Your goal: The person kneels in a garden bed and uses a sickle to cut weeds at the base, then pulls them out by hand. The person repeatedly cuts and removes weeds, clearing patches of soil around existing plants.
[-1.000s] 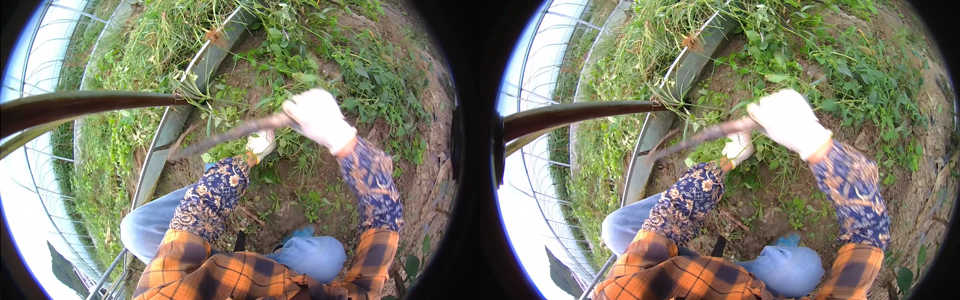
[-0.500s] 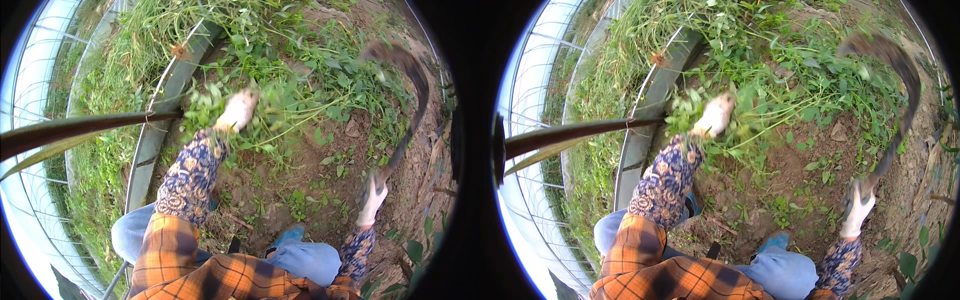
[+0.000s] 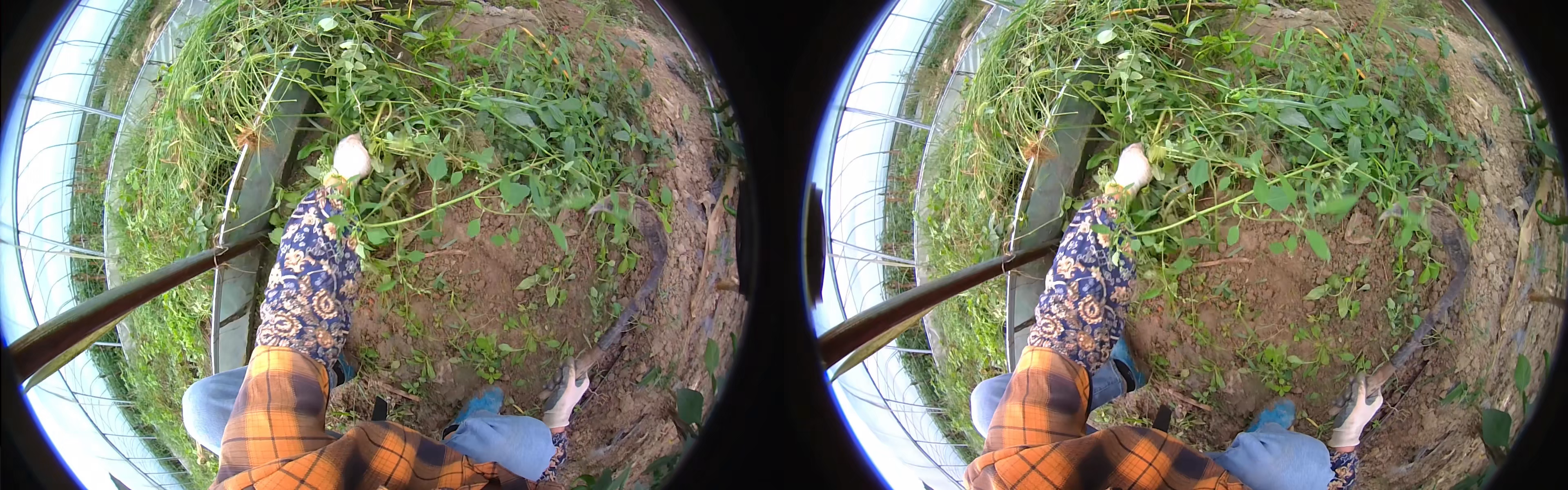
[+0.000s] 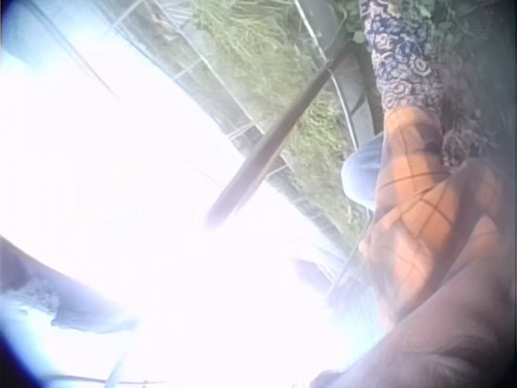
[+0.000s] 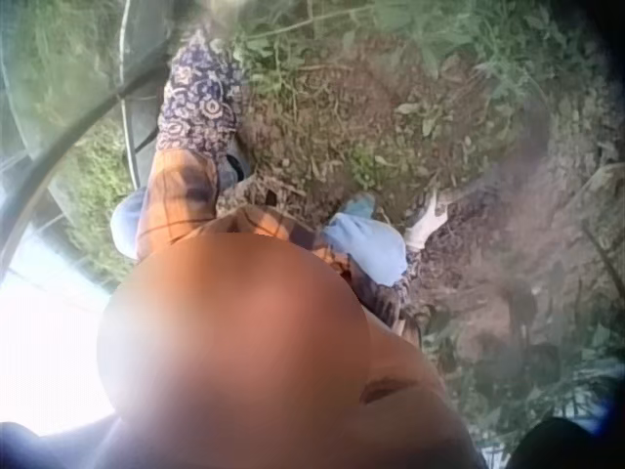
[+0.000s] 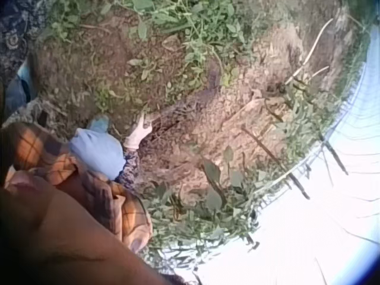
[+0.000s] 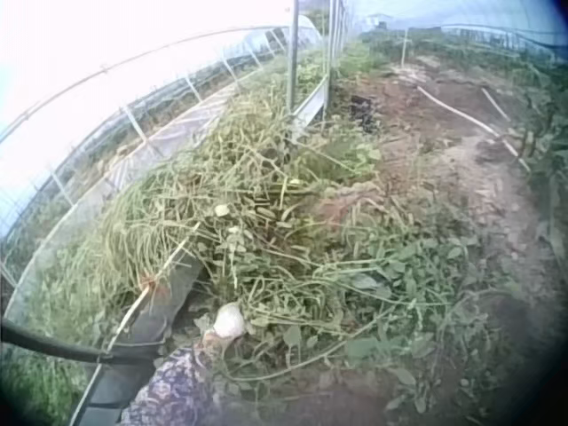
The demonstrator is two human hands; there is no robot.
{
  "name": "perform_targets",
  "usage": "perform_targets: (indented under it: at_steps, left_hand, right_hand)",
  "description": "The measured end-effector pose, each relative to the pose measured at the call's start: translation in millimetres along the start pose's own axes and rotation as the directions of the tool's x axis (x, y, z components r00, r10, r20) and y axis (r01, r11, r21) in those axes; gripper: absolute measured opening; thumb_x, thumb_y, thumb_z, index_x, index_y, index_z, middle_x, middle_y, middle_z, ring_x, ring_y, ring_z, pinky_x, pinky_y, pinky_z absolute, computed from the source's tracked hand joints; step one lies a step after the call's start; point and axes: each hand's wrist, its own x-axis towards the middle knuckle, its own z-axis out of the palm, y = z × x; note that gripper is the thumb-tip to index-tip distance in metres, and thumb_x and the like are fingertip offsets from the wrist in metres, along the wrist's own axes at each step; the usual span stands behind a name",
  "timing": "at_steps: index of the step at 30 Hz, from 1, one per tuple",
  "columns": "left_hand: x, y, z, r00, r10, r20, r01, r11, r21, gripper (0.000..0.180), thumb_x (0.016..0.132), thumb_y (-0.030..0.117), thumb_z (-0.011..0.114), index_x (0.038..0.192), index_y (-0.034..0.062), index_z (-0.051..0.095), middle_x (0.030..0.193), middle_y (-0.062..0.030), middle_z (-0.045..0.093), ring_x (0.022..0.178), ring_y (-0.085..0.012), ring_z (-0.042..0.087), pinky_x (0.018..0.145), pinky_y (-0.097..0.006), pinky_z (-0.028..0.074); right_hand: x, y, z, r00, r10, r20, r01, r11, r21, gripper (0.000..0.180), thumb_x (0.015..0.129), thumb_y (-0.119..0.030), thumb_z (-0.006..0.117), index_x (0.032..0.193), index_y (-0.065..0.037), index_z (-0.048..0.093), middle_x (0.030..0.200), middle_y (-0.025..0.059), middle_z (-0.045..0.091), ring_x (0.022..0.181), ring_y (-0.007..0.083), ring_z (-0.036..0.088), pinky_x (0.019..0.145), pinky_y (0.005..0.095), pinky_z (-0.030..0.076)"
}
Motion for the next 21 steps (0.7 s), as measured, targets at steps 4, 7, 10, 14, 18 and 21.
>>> perform_targets:
  at_steps: [4, 7, 10, 14, 18, 21]
  left_hand:
    - [-53, 80, -49, 0.968, 0.053, 0.244, 0.072, 0.876, -0.477, 0.042, 0.073, 0.016, 0.068, 0.109, -0.0044, 0.061, 0.093, -0.0242, 0.065, 0.09, -0.039, 0.063, 0.082, -0.043, 0.052]
    - [-65, 59, -59, 0.899, 0.358, 0.253, -0.282, 0.914, -0.293, 0.056, 0.071, 0.009, 0.065, 0.125, -0.001, 0.055, 0.102, -0.0232, 0.065, 0.097, -0.0368, 0.063, 0.085, -0.042, 0.051]
    - [-41, 112, -108, 0.897, 0.43, 0.103, -0.386, 0.876, -0.289, 0.045, 0.07, 0.003, 0.055, 0.115, -0.0018, 0.058, 0.09, -0.0208, 0.064, 0.087, -0.0378, 0.063, 0.077, -0.044, 0.052]
    - [50, 101, -230, 0.882, 0.441, -0.166, -0.431, 0.898, 0.092, 0.036, 0.086, 0.004, 0.045, 0.12, -0.0017, 0.054, 0.091, -0.0121, 0.059, 0.082, -0.0229, 0.06, 0.073, -0.029, 0.053]
    - [106, -76, -346, 0.871, -0.038, -0.49, 0.256, 0.887, 0.385, 0.033, 0.087, 0.035, 0.06, 0.097, 0.0052, 0.068, 0.09, -0.0165, 0.068, 0.078, -0.0276, 0.066, 0.066, -0.038, 0.054]
    - [59, -282, -453, 0.959, -0.281, -0.033, 0.119, 0.294, 0.948, 0.047, 0.089, 0.047, 0.051, 0.103, 0.0073, 0.071, 0.106, -0.0172, 0.069, 0.102, -0.0309, 0.066, 0.087, -0.043, 0.05]
  right_hand:
    - [4, 3, 5, 0.999, -0.012, 0.041, 0.012, 1.0, -0.013, 0.014, 0.092, -0.016, 0.06, 0.089, -0.005, 0.051, 0.059, -0.0013, 0.045, 0.041, 0.0094, 0.04, 0.038, 0.0258, 0.034]
    - [5, 10, 19, 0.996, -0.026, 0.081, 0.031, 0.997, -0.065, 0.013, 0.092, -0.014, 0.06, 0.088, -0.005, 0.051, 0.057, -0.0012, 0.045, 0.04, 0.0097, 0.04, 0.037, 0.0264, 0.034]
    - [6, 10, 16, 0.998, -0.044, 0.05, 0.048, 0.996, -0.076, 0.013, 0.091, -0.014, 0.062, 0.087, -0.006, 0.052, 0.057, -0.0018, 0.045, 0.041, 0.0091, 0.04, 0.037, 0.026, 0.033]
    - [-4, -3, 29, 1.0, -0.013, 0.009, 0.013, 0.999, -0.046, 0.013, 0.09, -0.013, 0.063, 0.089, -0.004, 0.054, 0.059, -0.0024, 0.045, 0.043, 0.0078, 0.04, 0.039, 0.0252, 0.033]
    - [-10, -6, 23, 0.999, -0.039, -0.038, 0.038, 0.999, -0.022, 0.012, 0.09, -0.012, 0.064, 0.089, -0.004, 0.055, 0.061, -0.0023, 0.047, 0.043, 0.0076, 0.04, 0.04, 0.0253, 0.033]
    - [1, 28, 29, 0.999, -0.051, 0.008, 0.05, 0.996, 0.077, 0.012, 0.088, -0.009, 0.066, 0.09, -0.005, 0.055, 0.065, -0.0028, 0.051, 0.048, 0.0069, 0.044, 0.043, 0.0241, 0.034]
